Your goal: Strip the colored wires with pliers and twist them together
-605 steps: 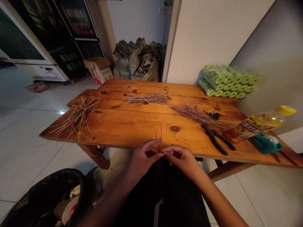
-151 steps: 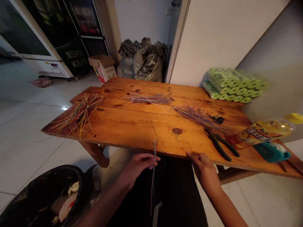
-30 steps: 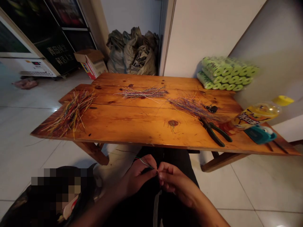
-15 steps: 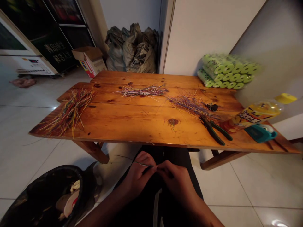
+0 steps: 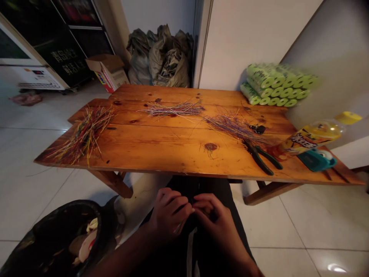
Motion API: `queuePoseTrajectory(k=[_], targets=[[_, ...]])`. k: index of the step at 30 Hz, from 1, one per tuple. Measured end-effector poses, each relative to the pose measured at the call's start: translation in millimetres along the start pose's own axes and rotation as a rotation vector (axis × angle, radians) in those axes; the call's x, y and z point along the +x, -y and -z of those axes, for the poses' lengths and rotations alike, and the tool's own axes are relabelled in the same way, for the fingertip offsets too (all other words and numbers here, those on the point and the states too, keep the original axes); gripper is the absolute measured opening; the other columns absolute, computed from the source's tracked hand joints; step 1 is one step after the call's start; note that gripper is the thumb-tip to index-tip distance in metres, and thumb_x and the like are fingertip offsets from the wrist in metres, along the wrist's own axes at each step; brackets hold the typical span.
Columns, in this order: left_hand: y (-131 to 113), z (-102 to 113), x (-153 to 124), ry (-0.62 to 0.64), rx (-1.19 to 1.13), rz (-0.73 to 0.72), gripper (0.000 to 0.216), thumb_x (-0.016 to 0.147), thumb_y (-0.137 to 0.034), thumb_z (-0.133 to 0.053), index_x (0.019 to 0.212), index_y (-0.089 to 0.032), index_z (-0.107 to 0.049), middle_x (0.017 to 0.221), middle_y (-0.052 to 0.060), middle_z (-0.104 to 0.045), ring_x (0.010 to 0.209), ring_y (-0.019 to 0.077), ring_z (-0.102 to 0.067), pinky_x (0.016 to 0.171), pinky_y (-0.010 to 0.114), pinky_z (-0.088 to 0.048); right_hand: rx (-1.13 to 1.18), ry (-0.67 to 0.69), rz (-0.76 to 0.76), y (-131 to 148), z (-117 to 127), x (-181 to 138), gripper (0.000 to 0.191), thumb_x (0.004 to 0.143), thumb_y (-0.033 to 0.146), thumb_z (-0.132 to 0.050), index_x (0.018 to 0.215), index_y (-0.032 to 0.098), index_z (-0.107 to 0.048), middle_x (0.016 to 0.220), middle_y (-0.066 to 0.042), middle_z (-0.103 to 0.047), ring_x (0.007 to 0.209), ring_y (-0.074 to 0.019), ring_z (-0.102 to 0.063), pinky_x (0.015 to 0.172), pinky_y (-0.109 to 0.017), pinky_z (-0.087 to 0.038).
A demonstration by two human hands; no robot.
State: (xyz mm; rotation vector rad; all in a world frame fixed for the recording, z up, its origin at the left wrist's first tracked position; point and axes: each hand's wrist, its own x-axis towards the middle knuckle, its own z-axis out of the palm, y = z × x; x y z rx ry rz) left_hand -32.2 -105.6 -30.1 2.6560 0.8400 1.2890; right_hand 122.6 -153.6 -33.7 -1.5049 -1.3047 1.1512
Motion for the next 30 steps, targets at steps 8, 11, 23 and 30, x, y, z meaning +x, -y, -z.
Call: queuePoseTrajectory(k=[8,11,23,30], targets=[[-0.7,2.7,2.9,0.064,-0.208,0.16,0.011,0.077,-0.008,-0.052,0.075,-0.018,-0.055,0.071,0.0,-0.059,0.072,0.0141,-0.049,0.069,0.031,-0.036,0.257,-0.177,0.004,6.9,-4.9,-6.0,0.017,0.073,0.022,-0.066,0.086,0.022,-0.056,0.084,-0.002,-0.071,0.07,-0.0125,-0.065,0.059,-0.02,-0.049],[-10.7,-1.0,4.0,0.123,-0.437,0.496,0.016,0.083,-0.014,-0.046,0.069,-0.017,-0.052,0.07,0.001,-0.053,0.072,0.0139,-0.049,0.068,0.029,-0.038,0.017,-0.274,0.276,4.1,-3.4,-9.3,0.014,0.077,0.011,-0.059,0.082,0.024,-0.058,0.082,0.001,-0.072,0.076,-0.0125,-0.067,0.064,-0.02,-0.051],[-18.5,1.8,16.6,0.268,-0.817,0.882,0.021,0.085,-0.028,-0.047,0.067,-0.017,-0.052,0.072,0.001,-0.051,0.072,0.0134,-0.05,0.067,0.026,-0.04,0.231,-0.392,0.306,-1.7,-3.6,-20.9,0.01,0.08,0.023,-0.057,0.083,0.025,-0.048,0.08,-0.002,-0.069,0.06,-0.0143,-0.06,0.053,-0.026,-0.045],[-3.7,9.9,23.9,0.415,-0.629,0.51,0.02,0.085,-0.022,-0.048,0.067,-0.018,-0.056,0.073,0.0,-0.055,0.077,0.0139,-0.05,0.076,0.029,-0.036,0.538,0.278,-0.276,7.9,20.1,-1.2,0.025,0.08,0.038,-0.056,0.095,0.019,-0.059,0.07,0.002,-0.057,0.043,-0.0037,-0.03,0.039,-0.019,-0.019]])
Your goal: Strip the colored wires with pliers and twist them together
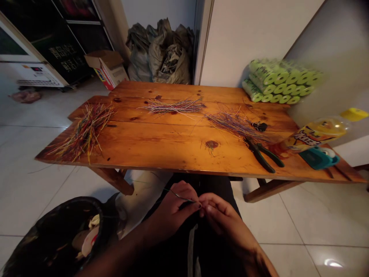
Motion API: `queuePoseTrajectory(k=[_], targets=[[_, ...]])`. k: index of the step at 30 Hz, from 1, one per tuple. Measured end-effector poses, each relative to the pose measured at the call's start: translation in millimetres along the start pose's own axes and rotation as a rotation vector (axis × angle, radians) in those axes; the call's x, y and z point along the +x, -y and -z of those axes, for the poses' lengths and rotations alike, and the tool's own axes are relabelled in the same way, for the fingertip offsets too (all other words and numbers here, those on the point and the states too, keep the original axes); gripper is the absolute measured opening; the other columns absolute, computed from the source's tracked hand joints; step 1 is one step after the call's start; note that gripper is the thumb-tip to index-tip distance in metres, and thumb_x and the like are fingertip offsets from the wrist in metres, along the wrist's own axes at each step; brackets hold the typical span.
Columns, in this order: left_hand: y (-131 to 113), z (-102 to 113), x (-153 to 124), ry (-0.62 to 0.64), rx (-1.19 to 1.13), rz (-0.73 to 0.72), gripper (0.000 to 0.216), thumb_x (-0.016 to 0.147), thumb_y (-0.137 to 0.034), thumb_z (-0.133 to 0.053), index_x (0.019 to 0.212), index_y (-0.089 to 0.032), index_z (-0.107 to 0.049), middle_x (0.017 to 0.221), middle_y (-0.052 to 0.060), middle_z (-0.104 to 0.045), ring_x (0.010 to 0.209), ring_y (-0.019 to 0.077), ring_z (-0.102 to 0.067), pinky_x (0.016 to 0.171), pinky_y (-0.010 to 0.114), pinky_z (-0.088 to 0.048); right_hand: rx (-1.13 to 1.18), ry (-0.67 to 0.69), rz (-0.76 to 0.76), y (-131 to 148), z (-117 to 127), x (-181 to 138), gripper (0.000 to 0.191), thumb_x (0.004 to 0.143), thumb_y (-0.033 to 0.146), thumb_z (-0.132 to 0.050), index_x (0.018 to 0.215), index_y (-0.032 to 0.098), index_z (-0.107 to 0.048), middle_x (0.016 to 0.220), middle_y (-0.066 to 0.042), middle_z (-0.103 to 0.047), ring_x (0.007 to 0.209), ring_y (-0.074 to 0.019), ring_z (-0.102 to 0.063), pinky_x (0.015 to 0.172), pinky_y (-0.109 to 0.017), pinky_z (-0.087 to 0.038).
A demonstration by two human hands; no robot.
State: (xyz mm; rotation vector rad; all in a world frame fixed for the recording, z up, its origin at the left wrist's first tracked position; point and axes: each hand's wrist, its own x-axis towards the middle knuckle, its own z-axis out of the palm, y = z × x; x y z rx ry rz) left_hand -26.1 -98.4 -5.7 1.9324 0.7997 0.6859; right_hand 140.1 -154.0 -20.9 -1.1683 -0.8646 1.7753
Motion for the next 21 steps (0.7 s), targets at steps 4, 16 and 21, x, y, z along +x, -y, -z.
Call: queuePoseTrajectory(k=[4,16,21], targets=[[1.4,1.2,-0.6,0.037,0.037,-0.025,0.017,0.085,-0.022,-0.048,0.071,-0.018,-0.056,0.075,0.0,-0.055,0.077,0.0137,-0.049,0.074,0.029,-0.036,-0.101,0.056,-0.015,-0.1,4.5,3.7,0.021,0.071,0.035,-0.067,0.079,0.018,-0.058,0.057,0.007,-0.044,0.048,-0.0049,-0.032,0.045,-0.018,-0.024],[-4.1,-18.3,6.5,-0.066,-0.091,0.081,0.021,0.085,-0.022,-0.046,0.066,-0.018,-0.052,0.07,0.001,-0.051,0.076,0.0149,-0.047,0.073,0.029,-0.037,-0.744,-0.4,0.448,-3.8,4.9,2.7,0.021,0.079,0.015,-0.048,0.072,0.022,-0.067,0.065,0.001,-0.065,0.068,-0.0147,-0.063,0.063,-0.025,-0.046],[1.8,-10.2,8.3,-0.139,-0.216,0.254,0.022,0.084,-0.028,-0.047,0.065,-0.018,-0.049,0.068,-0.001,-0.047,0.069,0.0131,-0.045,0.066,0.026,-0.036,-0.818,-0.396,0.418,-2.7,4.8,4.3,0.025,0.081,0.021,-0.05,0.101,0.024,-0.065,0.093,-0.003,-0.07,0.081,-0.0167,-0.065,0.072,-0.027,-0.05]])
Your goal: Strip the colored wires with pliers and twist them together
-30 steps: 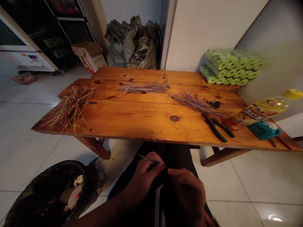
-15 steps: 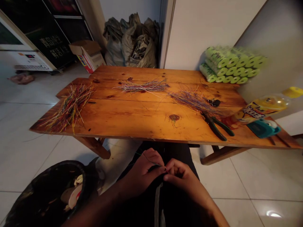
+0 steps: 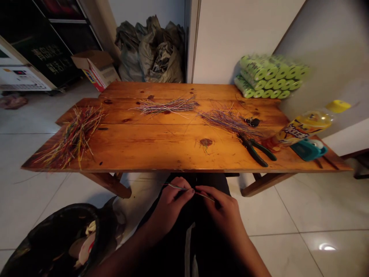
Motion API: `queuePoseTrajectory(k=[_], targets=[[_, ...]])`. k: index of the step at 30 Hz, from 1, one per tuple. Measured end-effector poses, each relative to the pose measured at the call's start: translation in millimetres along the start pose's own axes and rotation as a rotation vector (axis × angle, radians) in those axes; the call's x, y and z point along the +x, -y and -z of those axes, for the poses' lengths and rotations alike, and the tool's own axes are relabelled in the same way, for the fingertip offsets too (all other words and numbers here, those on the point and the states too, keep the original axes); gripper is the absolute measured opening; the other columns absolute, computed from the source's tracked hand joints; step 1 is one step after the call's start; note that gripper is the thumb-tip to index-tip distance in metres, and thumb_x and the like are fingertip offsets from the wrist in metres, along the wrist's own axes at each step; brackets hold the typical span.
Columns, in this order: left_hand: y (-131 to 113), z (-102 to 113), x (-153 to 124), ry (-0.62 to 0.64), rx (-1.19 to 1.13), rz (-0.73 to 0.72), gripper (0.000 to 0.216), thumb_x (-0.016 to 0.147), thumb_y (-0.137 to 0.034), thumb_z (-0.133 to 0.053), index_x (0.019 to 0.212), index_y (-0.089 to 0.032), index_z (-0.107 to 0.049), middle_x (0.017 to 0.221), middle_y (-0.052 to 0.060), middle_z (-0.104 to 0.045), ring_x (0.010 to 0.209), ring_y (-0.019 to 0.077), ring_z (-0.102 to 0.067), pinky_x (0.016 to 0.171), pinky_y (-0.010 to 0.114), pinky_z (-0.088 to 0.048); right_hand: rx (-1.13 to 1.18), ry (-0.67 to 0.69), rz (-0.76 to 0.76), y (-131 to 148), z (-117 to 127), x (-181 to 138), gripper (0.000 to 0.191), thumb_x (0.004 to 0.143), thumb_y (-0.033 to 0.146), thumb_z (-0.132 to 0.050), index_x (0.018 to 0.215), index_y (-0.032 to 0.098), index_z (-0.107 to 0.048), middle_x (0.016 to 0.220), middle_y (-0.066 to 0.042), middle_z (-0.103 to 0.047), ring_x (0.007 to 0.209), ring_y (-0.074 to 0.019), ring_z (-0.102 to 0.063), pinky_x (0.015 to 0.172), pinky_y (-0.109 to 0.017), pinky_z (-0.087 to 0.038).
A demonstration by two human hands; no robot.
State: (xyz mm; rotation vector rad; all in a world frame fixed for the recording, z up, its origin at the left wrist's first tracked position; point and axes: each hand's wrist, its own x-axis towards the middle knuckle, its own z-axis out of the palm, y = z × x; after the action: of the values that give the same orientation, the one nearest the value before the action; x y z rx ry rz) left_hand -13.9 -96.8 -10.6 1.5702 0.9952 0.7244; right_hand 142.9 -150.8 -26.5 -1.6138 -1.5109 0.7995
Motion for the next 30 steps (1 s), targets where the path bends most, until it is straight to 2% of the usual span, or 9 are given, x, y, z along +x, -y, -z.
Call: queuePoseTrajectory(k=[4,7,10,15,20,22,25,28,30], targets=[[8.5,15.8,8.1,-0.091,-0.1,0.094,0.027,0.084,-0.036,-0.046,0.064,-0.018,-0.047,0.069,-0.001,-0.046,0.069,0.0126,-0.044,0.068,0.025,-0.036,0.13,0.123,-0.085,0.9,4.1,-3.8,0.026,0.086,0.034,-0.046,0.101,0.025,-0.065,0.094,-0.003,-0.068,0.086,-0.0173,-0.062,0.077,-0.027,-0.047],[18.9,17.4,11.9,-0.142,-0.202,0.071,0.032,0.086,-0.043,-0.039,0.068,-0.018,-0.049,0.074,0.001,-0.049,0.076,0.0144,-0.047,0.075,0.027,-0.037,0.275,0.086,-0.229,-0.3,-0.1,-8.7,0.03,0.088,0.039,-0.041,0.088,0.022,-0.066,0.063,0.001,-0.056,0.061,-0.012,-0.052,0.057,-0.021,-0.041],[26.4,6.3,8.8,-0.1,-0.373,0.132,0.028,0.085,-0.044,-0.04,0.086,-0.019,-0.053,0.079,0.002,-0.053,0.077,0.0151,-0.05,0.074,0.028,-0.04,0.57,0.087,-0.406,0.4,-12.1,-11.5,0.032,0.086,0.046,-0.042,0.083,0.019,-0.06,0.05,0.007,-0.026,0.044,-0.0078,-0.026,0.04,-0.02,-0.021],[27.1,-19.0,-4.7,0.043,-0.474,0.239,0.03,0.082,-0.038,-0.05,0.102,-0.019,-0.061,0.093,0.004,-0.062,0.095,0.0183,-0.054,0.089,0.033,-0.038,1.019,0.09,-0.594,6.6,-38.5,-12.8,0.031,0.08,0.051,-0.049,0.073,0.02,-0.048,0.049,0.009,-0.016,0.044,-0.0071,-0.011,0.039,-0.021,-0.013],[33.5,-18.4,-6.1,-0.077,-0.48,0.35,0.03,0.08,-0.042,-0.052,0.083,-0.016,-0.068,0.062,-0.001,-0.057,0.054,0.0111,-0.052,0.062,0.026,-0.043,1.145,0.221,-0.697,2.9,-61.7,-16.7,0.037,0.071,0.054,-0.059,0.071,0.02,-0.043,0.047,0.011,-0.022,0.041,-0.005,-0.013,0.04,-0.02,-0.01],[37.3,-2.7,-0.9,-0.157,-0.462,0.329,0.029,0.078,-0.042,-0.053,0.083,-0.017,-0.067,0.068,0.001,-0.061,0.052,0.0104,-0.052,0.056,0.025,-0.042,1.114,0.311,-0.7,-1.6,-68.9,-18.5,0.039,0.069,0.055,-0.061,0.07,0.02,-0.045,0.048,0.01,-0.025,0.042,-0.0049,-0.015,0.04,-0.02,-0.011],[41.4,45.4,12.3,-0.353,-0.338,0.218,0.026,0.077,-0.04,-0.055,0.081,-0.018,-0.068,0.076,0.003,-0.066,0.07,0.0143,-0.059,0.067,0.025,-0.044,1.014,0.416,-0.658,-11.3,-75.7,-21.0,0.043,0.066,0.059,-0.061,0.065,0.018,-0.049,0.048,0.009,-0.024,0.043,-0.0056,-0.016,0.041,-0.021,-0.01],[43.1,121.5,27.1,-0.504,-0.04,0.211,0.034,0.075,-0.043,-0.054,0.088,-0.017,-0.069,0.084,0.006,-0.07,0.075,0.0173,-0.06,0.067,0.026,-0.044,0.901,0.408,-0.624,-22.4,-77.0,-22.0,0.049,0.062,0.066,-0.059,0.061,0.018,-0.052,0.047,0.008,-0.022,0.044,-0.006,-0.015,0.042,-0.021,-0.009],[42.7,178.8,35.6,-0.59,0.343,0.262,0.037,0.077,-0.042,-0.048,0.091,-0.016,-0.069,0.087,0.005,-0.071,0.08,0.0184,-0.061,0.067,0.024,-0.043,0.852,0.396,-0.638,-28.2,-76.4,-21.5,0.049,0.061,0.067,-0.059,0.061,0.018,-0.053,0.046,0.009,-0.02,0.043,-0.0061,-0.015,0.043,-0.022,-0.009]])
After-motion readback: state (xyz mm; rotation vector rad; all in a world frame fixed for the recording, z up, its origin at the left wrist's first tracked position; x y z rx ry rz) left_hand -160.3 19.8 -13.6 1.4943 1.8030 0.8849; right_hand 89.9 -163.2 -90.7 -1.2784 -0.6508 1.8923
